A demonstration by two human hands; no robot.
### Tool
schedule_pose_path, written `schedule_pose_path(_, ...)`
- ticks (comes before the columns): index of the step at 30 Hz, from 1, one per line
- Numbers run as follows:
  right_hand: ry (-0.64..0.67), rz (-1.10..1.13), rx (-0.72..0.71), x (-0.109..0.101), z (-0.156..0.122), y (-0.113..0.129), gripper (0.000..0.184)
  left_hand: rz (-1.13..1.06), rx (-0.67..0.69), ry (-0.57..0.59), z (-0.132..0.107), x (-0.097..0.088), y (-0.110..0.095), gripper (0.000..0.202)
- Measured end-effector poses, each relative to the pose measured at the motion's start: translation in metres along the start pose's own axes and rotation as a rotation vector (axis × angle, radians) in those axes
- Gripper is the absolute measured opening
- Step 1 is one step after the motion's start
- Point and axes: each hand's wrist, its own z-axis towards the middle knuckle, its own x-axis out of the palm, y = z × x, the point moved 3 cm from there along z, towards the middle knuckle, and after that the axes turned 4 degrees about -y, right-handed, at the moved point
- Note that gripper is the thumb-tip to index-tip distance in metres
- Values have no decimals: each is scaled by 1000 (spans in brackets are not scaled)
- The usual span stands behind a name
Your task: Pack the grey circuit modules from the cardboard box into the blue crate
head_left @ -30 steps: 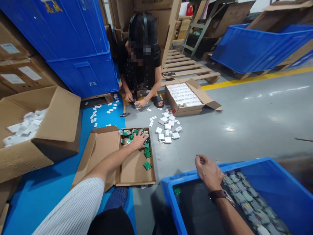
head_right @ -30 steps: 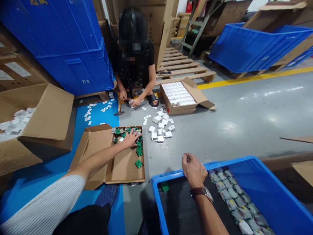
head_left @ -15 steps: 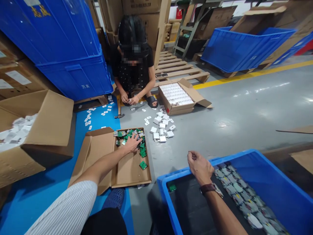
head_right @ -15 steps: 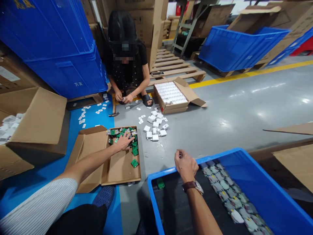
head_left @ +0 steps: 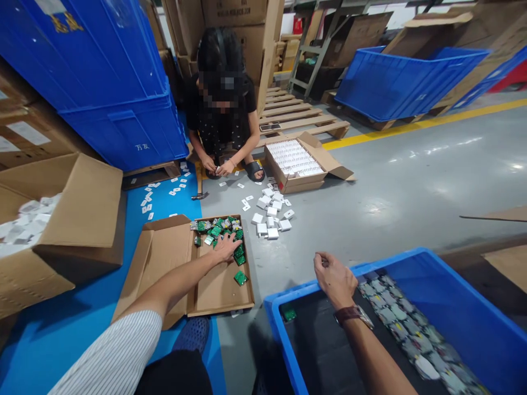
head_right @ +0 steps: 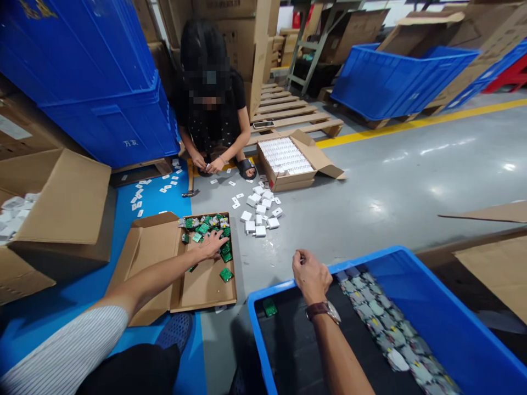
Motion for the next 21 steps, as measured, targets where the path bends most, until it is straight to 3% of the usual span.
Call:
schedule_pose_path(4, -19, 7, -6, 1, 0, -2, 35, -65, 7, 49, -10, 3, 2, 66)
schedule_pose_path(9, -60, 80, -16, 1, -3, -5, 32, -223, 16, 81, -57, 5, 11, 77)
schedule_pose_path(11, -101, 165, -36, 3, -6, -6, 30, -318, -7, 58, -71, 4, 15, 72)
schedule_pose_path(14, -134, 464, -48, 6, -15, -7, 29, -500, -74, -10, -79, -3, 20, 51)
schedule_pose_path(17, -105, 942, -19, 6, -35, -5, 37, -689, -179, -70, -81, -11, 24, 41)
schedule_pose_path(21, 87, 1337, -12, 2, -76, 6, 41, -1020, -314, -35, -81, -26, 20, 46)
